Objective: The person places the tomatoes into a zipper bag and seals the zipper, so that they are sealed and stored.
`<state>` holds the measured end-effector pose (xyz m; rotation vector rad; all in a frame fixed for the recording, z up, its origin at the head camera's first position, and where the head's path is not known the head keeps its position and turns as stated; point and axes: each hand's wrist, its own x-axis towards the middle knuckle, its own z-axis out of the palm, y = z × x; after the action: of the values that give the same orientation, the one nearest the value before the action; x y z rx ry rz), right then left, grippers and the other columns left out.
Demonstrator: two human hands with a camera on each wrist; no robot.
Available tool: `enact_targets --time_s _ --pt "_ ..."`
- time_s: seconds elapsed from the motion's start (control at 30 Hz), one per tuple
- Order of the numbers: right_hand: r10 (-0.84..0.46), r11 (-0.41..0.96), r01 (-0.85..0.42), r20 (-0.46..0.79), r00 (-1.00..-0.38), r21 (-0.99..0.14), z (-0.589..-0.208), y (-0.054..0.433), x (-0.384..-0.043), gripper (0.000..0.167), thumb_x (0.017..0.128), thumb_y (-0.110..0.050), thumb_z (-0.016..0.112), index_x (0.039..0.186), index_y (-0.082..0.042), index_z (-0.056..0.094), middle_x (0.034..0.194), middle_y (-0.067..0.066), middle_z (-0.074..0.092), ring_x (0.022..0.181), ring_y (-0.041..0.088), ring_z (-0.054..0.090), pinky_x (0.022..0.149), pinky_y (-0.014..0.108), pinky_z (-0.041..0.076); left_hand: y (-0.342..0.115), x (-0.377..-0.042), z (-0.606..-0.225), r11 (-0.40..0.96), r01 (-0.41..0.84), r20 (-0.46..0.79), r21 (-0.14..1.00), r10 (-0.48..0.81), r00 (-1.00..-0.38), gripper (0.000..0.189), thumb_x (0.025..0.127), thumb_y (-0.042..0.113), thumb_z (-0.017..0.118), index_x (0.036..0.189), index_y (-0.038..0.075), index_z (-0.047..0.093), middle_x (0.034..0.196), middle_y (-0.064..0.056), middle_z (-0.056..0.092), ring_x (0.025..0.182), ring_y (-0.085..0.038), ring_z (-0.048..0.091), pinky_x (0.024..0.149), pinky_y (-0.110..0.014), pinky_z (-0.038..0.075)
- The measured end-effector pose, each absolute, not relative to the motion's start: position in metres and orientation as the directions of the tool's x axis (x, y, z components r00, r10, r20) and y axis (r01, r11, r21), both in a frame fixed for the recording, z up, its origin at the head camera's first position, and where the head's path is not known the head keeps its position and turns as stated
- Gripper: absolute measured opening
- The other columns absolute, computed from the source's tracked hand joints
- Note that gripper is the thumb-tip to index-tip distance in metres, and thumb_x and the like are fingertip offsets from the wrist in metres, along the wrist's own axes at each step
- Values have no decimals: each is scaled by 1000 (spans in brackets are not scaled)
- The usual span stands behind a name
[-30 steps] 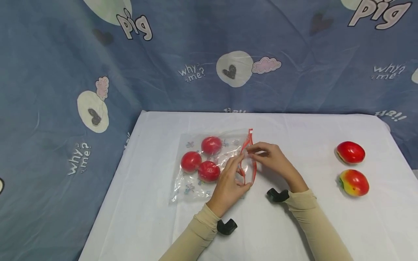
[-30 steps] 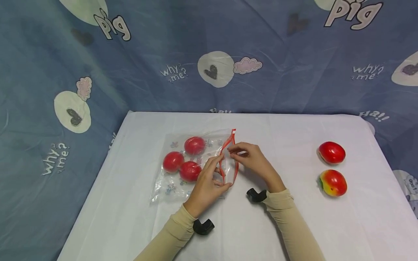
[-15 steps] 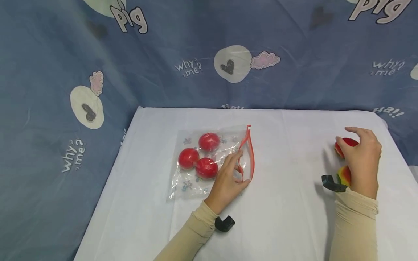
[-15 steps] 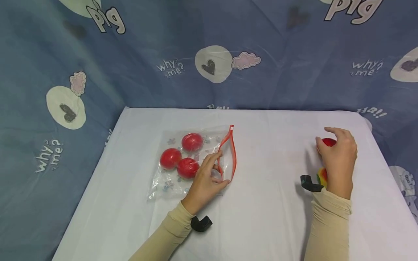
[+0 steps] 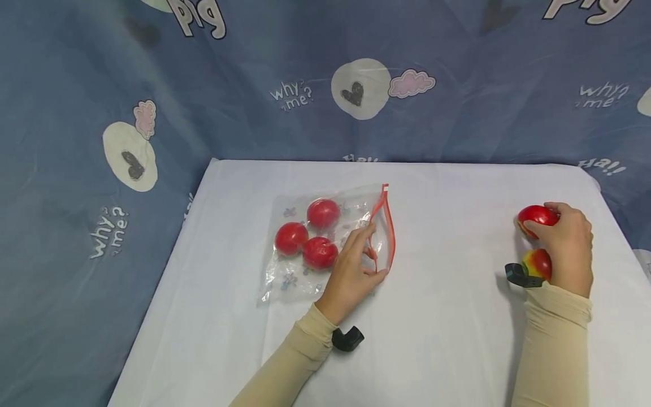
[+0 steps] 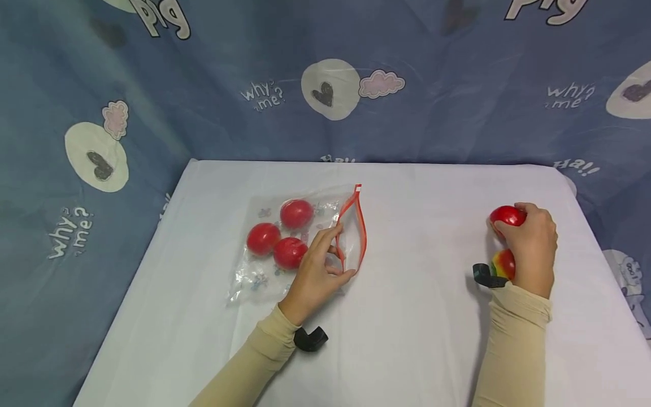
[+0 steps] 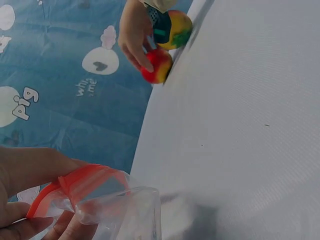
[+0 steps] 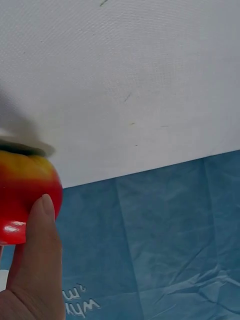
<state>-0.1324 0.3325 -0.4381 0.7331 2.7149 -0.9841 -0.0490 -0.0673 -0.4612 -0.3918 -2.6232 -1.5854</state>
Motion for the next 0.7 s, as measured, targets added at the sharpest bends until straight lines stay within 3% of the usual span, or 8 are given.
enact_targets --time_s 0.7 --pt "389 669 495 -305 -869 -554 -436 333 -137 79 101 -34 62 163 -5 22 161 38 25 147 61 23 105 79 41 -65 -53 -461 413 195 136 890 170 -976 89 78 0 87 155 13 44 143 -12 52 99 -19 62 73 -21 63"
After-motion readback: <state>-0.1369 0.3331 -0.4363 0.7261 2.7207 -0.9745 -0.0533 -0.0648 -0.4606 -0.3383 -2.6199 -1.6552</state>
